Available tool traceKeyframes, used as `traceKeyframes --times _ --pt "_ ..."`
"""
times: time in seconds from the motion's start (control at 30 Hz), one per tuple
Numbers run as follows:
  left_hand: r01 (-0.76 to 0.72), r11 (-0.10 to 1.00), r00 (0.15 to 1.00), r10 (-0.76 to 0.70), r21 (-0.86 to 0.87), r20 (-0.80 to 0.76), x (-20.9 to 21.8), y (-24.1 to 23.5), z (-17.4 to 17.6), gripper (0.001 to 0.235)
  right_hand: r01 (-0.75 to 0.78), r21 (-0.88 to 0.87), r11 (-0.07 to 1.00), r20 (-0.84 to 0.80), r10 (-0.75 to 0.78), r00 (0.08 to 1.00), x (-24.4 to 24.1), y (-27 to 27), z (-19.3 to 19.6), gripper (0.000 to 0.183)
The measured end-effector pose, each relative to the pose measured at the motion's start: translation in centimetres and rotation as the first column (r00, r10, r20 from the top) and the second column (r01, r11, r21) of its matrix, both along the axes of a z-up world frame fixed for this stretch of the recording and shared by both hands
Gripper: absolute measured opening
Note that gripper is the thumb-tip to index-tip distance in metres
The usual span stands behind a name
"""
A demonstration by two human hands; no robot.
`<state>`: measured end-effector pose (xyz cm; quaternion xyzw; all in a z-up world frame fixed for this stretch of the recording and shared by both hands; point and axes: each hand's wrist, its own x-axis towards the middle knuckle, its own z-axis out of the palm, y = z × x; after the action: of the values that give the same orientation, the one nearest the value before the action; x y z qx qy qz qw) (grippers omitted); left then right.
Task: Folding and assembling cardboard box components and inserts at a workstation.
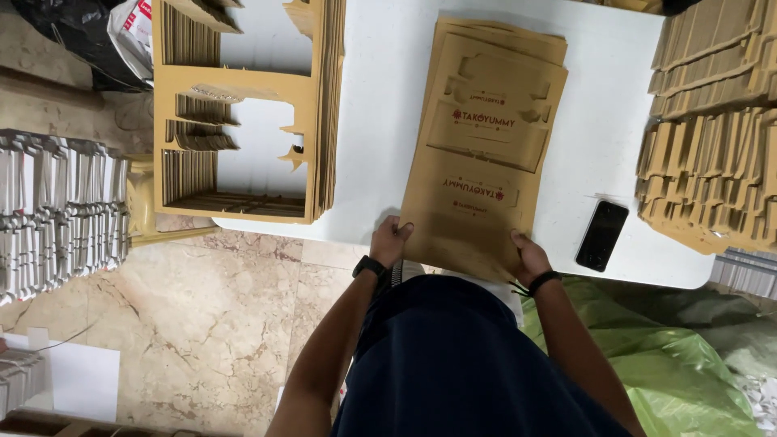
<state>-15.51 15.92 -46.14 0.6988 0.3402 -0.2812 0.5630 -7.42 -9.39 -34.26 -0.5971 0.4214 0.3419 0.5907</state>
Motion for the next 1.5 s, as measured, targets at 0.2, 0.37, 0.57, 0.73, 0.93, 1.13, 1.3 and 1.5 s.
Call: traceKeyframes --times 0.2,0.37,0.57,0.73,0.93,1.13,1.3,1.5 --pt "-0.022 1.0 0.999 0.023 -0.013 0.029 -1.1 0.4 -4.8 0.049 -0.071 -0.035 0.997 0.015 0.071 0.997 -0.2 -1.5 -2.9 0.083" --pt "0.037 0.999 0.999 -0.037 -0.011 -0.017 0.1 1.0 -3.0 0.066 -0.181 -0.17 0.969 -0.021 0.18 0.983 -0.5 -2.8 -6.1 0.08" --pt "0.283 0.95 0.959 -0.283 0.132 -0.021 1.6 1.3 -1.2 0.045 -0.057 -0.798 0.6 0.334 0.519 0.787 -3.1 -5.6 -13.8 0.035" --pt "0.353 0.888 0.935 -0.343 0.294 -0.087 2.6 0.1 -1.9 0.033 -0.705 -0.404 0.583 0.099 0.794 0.6 -1.4 3.0 -13.0 0.025" --pt "0.451 0.782 0.888 -0.442 0.43 -0.127 2.3 -0.5 -0.6 0.034 -0.958 -0.18 0.223 -0.061 0.969 0.238 0.5 10.3 -8.3 0.037" --pt "0.54 0.716 0.833 -0.53 0.442 -0.16 2.3 -1.5 -0.3 0.037 -0.928 -0.114 0.356 -0.138 0.919 0.369 1.0 10.7 -10.1 0.025" --pt "0.433 0.845 0.899 -0.377 0.315 -0.222 3.2 -3.7 -1.0 0.035 -0.968 -0.199 0.154 -0.084 0.981 0.173 0.2 8.7 -15.0 0.031" --pt "0.499 0.841 0.866 -0.472 0.212 -0.164 3.2 -5.8 0.6 0.038 -0.496 -0.549 -0.673 -0.227 0.691 -0.686 -1.0 8.1 -22.3 0.019"
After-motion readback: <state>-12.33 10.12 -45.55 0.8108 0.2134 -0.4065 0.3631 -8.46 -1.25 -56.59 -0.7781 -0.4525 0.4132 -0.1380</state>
